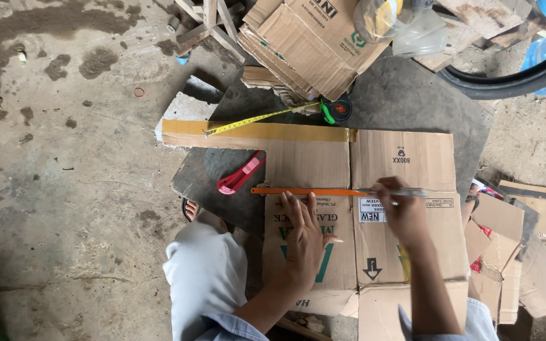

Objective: The person marks a line on a cardboard box using a ruler and a pen, then uses a red utility knife to cut along the marked line. The person continues to cut the cardboard into smaller pieces, separating the flaps and trimming the edges.

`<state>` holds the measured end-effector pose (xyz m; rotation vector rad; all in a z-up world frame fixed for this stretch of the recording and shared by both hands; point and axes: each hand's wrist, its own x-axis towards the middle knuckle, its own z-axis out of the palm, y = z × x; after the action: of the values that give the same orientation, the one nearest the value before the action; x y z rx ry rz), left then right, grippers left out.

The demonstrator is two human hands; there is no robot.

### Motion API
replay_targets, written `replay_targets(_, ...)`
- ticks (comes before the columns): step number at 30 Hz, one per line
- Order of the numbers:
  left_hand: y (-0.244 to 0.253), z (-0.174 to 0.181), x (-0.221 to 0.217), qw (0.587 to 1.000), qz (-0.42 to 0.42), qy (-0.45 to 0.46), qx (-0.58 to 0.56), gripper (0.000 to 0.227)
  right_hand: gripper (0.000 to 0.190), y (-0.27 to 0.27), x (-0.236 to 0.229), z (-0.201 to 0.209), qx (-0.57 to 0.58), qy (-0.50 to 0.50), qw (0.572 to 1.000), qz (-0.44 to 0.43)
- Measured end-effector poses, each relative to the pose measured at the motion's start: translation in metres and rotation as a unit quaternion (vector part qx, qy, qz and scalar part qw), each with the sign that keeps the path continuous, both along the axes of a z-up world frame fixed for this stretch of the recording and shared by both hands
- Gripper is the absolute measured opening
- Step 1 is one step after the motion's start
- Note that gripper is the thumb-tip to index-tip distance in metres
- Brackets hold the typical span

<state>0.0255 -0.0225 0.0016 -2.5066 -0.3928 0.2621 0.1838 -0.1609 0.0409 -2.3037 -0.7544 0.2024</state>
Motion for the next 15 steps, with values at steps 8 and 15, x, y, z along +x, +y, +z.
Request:
replay_targets(8, 0.007, 0.003, -0.003, 0.996, -0.006, -0.059, -0.066, 0.117, 0.014, -0.012, -0.005, 0.018, 0.007, -0.031, 0.999, -0.041)
replay_targets(15, 0.03, -0.014, -0.025, 0.915, -0.04, -0.271, -0.296, 0.076, 0.028, -0.028, 0.024, -0.031, -0.178, -0.035, 0.981, 0.067)
